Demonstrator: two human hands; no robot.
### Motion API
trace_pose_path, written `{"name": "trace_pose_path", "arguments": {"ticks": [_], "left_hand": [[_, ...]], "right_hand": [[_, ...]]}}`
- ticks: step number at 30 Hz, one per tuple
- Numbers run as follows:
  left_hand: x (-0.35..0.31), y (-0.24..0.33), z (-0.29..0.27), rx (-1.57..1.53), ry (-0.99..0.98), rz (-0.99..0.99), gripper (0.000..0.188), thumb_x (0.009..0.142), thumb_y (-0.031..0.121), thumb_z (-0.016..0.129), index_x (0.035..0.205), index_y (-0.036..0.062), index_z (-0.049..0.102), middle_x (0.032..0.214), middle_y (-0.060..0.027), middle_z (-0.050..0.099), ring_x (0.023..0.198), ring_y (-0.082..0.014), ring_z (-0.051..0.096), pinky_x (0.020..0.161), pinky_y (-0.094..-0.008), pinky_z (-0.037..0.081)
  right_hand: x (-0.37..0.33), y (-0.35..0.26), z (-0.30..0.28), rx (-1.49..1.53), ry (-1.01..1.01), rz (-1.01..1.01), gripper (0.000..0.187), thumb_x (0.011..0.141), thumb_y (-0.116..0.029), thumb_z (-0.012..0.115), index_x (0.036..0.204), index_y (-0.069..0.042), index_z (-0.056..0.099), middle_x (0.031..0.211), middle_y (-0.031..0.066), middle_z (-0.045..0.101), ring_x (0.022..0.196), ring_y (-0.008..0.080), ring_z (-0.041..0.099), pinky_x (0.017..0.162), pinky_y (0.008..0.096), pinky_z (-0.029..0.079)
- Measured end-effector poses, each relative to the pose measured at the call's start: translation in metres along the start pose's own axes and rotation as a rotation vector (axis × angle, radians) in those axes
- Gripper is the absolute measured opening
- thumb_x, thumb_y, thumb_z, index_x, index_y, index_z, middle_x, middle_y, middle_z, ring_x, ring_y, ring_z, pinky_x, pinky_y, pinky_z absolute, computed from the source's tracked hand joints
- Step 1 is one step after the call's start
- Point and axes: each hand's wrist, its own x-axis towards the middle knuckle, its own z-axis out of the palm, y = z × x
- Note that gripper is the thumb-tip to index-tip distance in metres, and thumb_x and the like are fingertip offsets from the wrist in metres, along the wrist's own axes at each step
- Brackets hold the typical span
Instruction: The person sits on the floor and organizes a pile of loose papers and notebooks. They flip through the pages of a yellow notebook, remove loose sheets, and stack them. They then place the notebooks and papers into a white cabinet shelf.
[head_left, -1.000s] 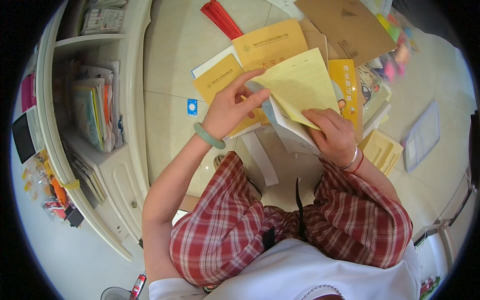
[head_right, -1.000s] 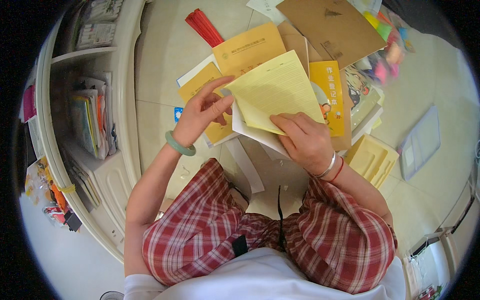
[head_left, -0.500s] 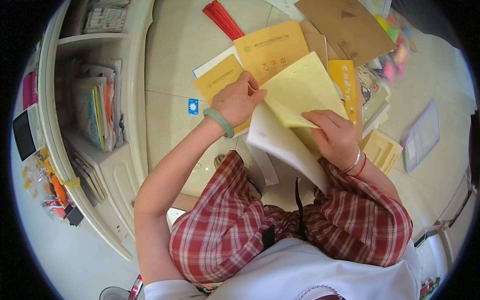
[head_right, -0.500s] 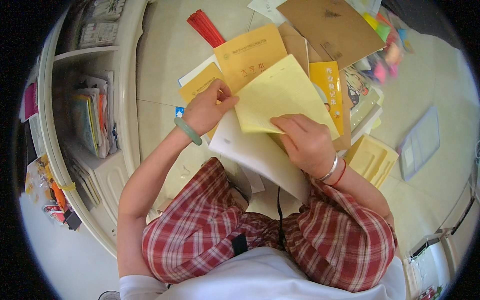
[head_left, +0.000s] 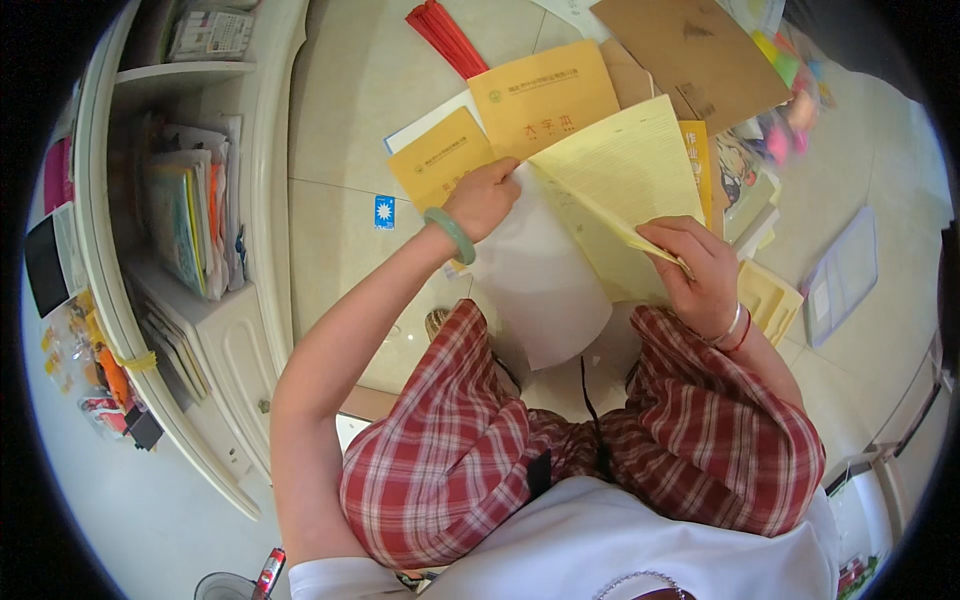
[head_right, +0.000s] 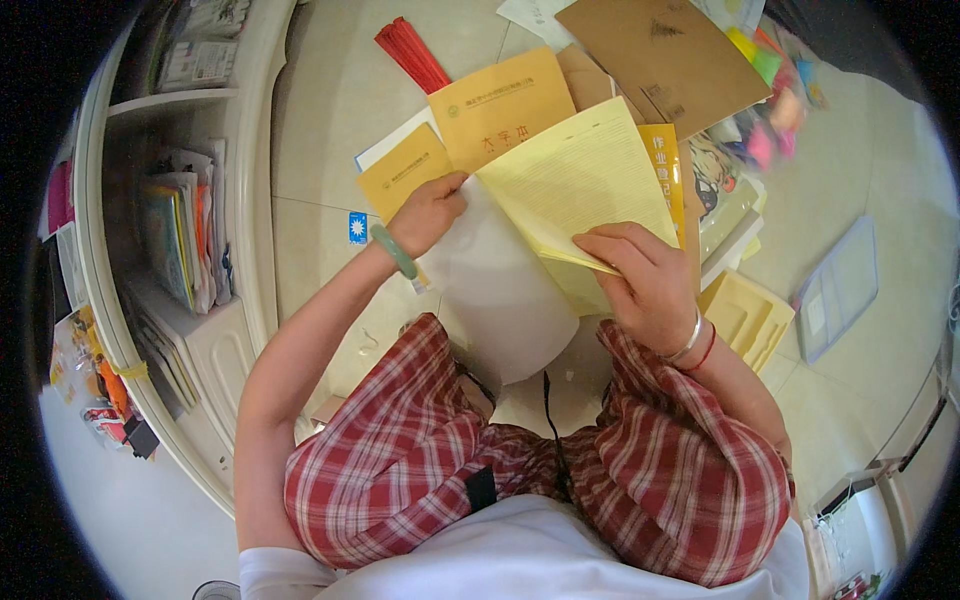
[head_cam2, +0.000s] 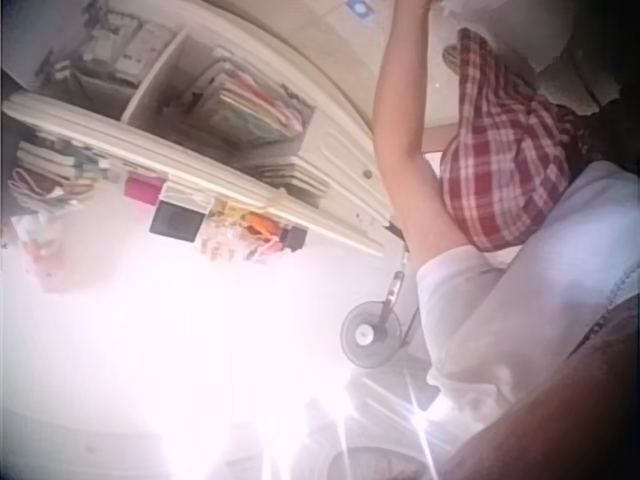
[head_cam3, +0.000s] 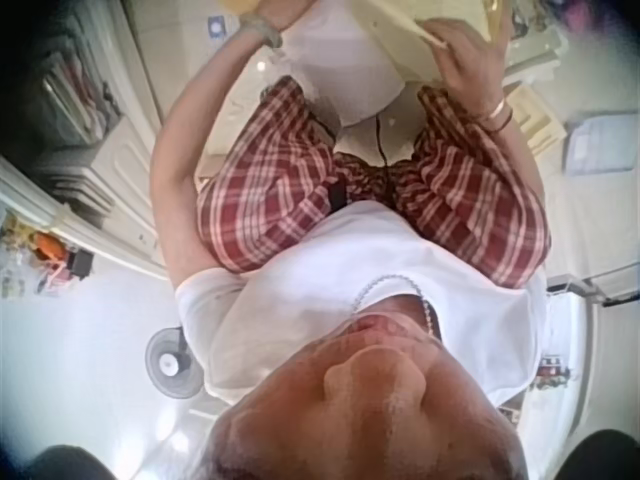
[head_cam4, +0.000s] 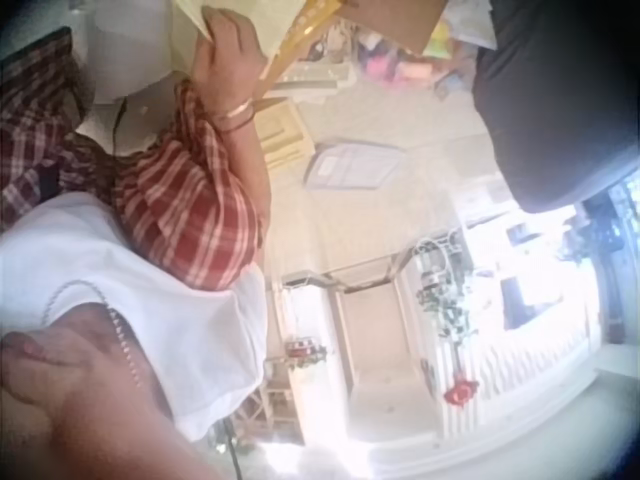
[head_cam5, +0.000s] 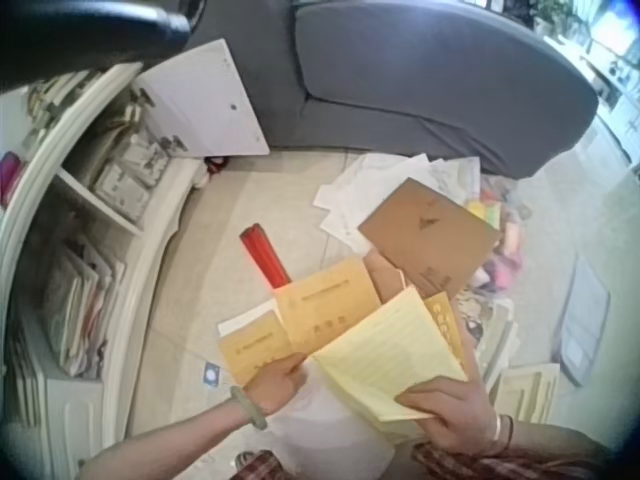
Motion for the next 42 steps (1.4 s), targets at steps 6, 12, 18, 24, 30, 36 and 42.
{"name": "trace_pose_path", "arguments": {"ticks": [6, 12, 18, 24, 30, 36, 42], "left_hand": [[-0.003, 0.022, 0.014, -0.515, 0.164, -0.095, 0.051, 0.094, 0.041, 0.049, 0.114, -0.0039, 0.06, 0.105, -0.0102, 0.064, 0.095, -0.0153, 0.055, 0.088, -0.0267, 0.042], [-0.004, 0.037, 0.005, -0.673, 0.103, -0.211, 0.047, 0.091, 0.041, 0.058, 0.107, -0.0022, 0.066, 0.093, -0.0053, 0.066, 0.082, -0.009, 0.056, 0.076, -0.0223, 0.045], [-0.003, 0.042, -0.001, -0.813, 0.129, -0.289, 0.044, 0.09, 0.038, 0.06, 0.103, -0.0033, 0.067, 0.09, -0.0081, 0.067, 0.074, -0.011, 0.06, 0.068, -0.0249, 0.049], [-0.005, 0.044, 0.011, -0.822, 0.092, -0.299, 0.044, 0.088, 0.036, 0.063, 0.102, -0.0057, 0.066, 0.089, -0.0096, 0.068, 0.073, -0.0125, 0.062, 0.068, -0.0252, 0.05], [-0.004, 0.039, 0.015, -0.831, 0.031, -0.302, 0.044, 0.088, 0.035, 0.063, 0.102, -0.0057, 0.066, 0.092, -0.0106, 0.068, 0.078, -0.0135, 0.062, 0.073, -0.025, 0.05], [-0.005, 0.027, 0.013, -0.643, -0.047, -0.262, 0.052, 0.089, 0.04, 0.06, 0.114, -0.0054, 0.06, 0.105, -0.0114, 0.065, 0.088, -0.0153, 0.063, 0.078, -0.0263, 0.049], [0.001, 0.034, 0.002, -0.396, -0.121, -0.186, 0.054, 0.087, 0.041, 0.058, 0.116, -0.005, 0.06, 0.113, -0.0102, 0.063, 0.101, -0.0152, 0.059, 0.09, -0.0265, 0.043]], "right_hand": [[-0.002, 0.005, -0.011, 0.022, 0.069, 0.123, 0.016, 0.08, -0.004, 0.065, 0.094, 0.002, 0.061, 0.084, 0.0139, 0.061, 0.072, 0.0306, 0.06, 0.064, 0.0305, 0.047], [0.009, 0.019, -0.016, 0.197, -0.077, 0.414, 0.017, 0.084, -0.011, 0.063, 0.097, -0.001, 0.062, 0.067, 0.0126, 0.058, 0.057, 0.0292, 0.056, 0.057, 0.0281, 0.044], [0.008, 0.014, -0.008, -0.144, -0.143, -0.004, 0.025, 0.08, -0.005, 0.06, 0.105, -0.001, 0.063, 0.071, 0.0168, 0.062, 0.061, 0.0312, 0.06, 0.057, 0.0345, 0.047], [-0.015, 0.016, 0.0, -0.201, -0.148, -0.067, 0.037, 0.069, 0.003, 0.058, 0.105, -0.003, 0.064, 0.071, 0.0159, 0.062, 0.061, 0.032, 0.061, 0.056, 0.0366, 0.047], [-0.021, 0.027, 0.007, -0.048, 0.025, -0.038, 0.034, 0.07, -0.001, 0.061, 0.105, -0.002, 0.064, 0.067, 0.0153, 0.06, 0.058, 0.0309, 0.06, 0.053, 0.0373, 0.046], [-0.015, 0.016, -0.005, -0.137, -0.165, -0.161, 0.038, 0.067, -0.007, 0.065, 0.104, -0.003, 0.064, 0.062, 0.0102, 0.057, 0.054, 0.0272, 0.057, 0.048, 0.0346, 0.043], [-0.021, -0.005, 0.009, -0.217, -0.263, -0.312, 0.048, 0.066, -0.013, 0.064, 0.113, -0.004, 0.059, 0.06, 0.004, 0.052, 0.052, 0.0206, 0.056, 0.047, 0.0321, 0.044]]}}
